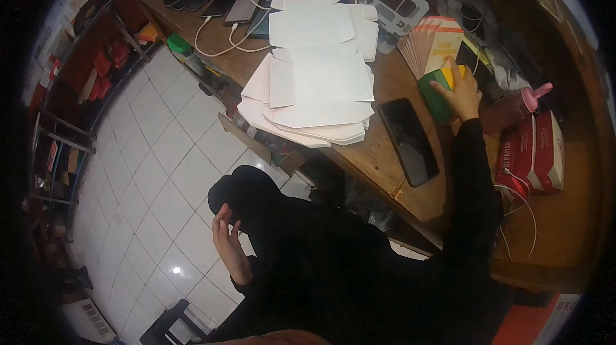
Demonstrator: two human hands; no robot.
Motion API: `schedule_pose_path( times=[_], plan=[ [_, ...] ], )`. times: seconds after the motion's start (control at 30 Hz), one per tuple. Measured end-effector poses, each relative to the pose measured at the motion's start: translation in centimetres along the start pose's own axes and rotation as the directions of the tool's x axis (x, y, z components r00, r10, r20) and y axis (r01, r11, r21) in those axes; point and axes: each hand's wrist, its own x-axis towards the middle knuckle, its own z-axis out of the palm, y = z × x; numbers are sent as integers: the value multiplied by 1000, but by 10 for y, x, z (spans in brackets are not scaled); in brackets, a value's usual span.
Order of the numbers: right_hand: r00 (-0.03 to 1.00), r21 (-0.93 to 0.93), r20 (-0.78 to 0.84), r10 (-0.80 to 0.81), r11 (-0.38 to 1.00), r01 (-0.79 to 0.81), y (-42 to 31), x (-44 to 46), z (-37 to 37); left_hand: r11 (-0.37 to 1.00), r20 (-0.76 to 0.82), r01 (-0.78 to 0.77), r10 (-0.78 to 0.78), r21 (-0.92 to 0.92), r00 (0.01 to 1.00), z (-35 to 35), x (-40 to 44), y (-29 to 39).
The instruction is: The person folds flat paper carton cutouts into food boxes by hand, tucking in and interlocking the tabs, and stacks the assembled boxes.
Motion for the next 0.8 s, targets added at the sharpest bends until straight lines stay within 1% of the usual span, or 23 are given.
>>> schedule_pose_path(
  times=[0.07, 0.1, 0.13, 0.17, 0.2, 0.23, 0.27, 0.3, 0.33, 0.37, 0.43, 0.47, 0.53, 0.6, 0.67, 0.7, 0.73, 0.8],
  plan=[
    [1000, 8, 22, -13, 1000, 13, 5, -3, 1, 999, 17, -12, 11, 38, 1000, 0, 1, -1],
    [997, -35, -67, -32, 999, 30, 5, -3, 3, 997, 33, -32, 29, 75, 999, -2, 1, -1],
    [986, -71, -158, -61, 996, 51, 0, -1, 5, 997, 15, -25, 24, 79, 1000, -7, 0, 1],
    [973, -118, -185, -140, 986, 120, -40, -12, -25, 995, 37, -46, 43, 87, 998, -11, 1, 3],
    [969, -104, -186, -163, 984, 145, -68, -15, -39, 993, 55, -68, 63, 94, 997, -15, 2, 5],
    [897, 132, -201, -393, 897, 422, -91, -21, -47, 993, 28, -66, 63, 102, 998, -19, 0, 8],
    [769, 347, -270, -579, 687, 639, -113, -26, -54, 995, -5, -62, 63, 83, 998, -23, -1, 11],
    [716, 502, -118, -688, 581, 641, -139, -30, -63, 996, -37, -59, 62, 61, 997, -25, -4, 13],
    [616, 647, 16, -787, 478, 594, -161, -35, -68, 996, -55, -57, 61, 66, 997, -28, -7, 13],
    [606, 653, 11, -795, 465, 598, -179, -37, -65, 998, -52, -55, 56, 15, 997, -30, -10, 14],
    [454, 611, 58, -889, 391, 688, -206, -33, -52, 996, -29, -60, 59, -70, 998, -35, -14, 12],
    [441, 617, 54, -896, 377, 691, -211, -28, -45, 996, -45, -62, 60, -67, 997, -38, -17, 10],
    [410, 509, 316, -855, 518, 688, -218, -14, -32, 998, -6, -39, 39, -48, 999, -44, -22, 8],
    [382, 505, 319, -867, 497, 706, -222, -2, -39, 997, -42, -50, 48, -50, 998, -49, -24, 2],
    [285, 516, 448, -847, 506, 691, -224, 4, -43, 998, -75, -15, 11, -56, 997, -57, -28, -3],
    [276, 515, 371, -887, 443, 734, -222, 5, -39, 999, -77, -10, 6, -54, 997, -59, -29, -5],
    [273, 516, 373, -887, 443, 733, -223, 8, -39, 998, -82, -2, -2, -55, 997, -61, -29, -6],
    [137, 593, 468, -873, 425, 684, -228, 14, -49, 998, -89, 6, -11, -59, 996, -64, -29, -7]
  ],
)
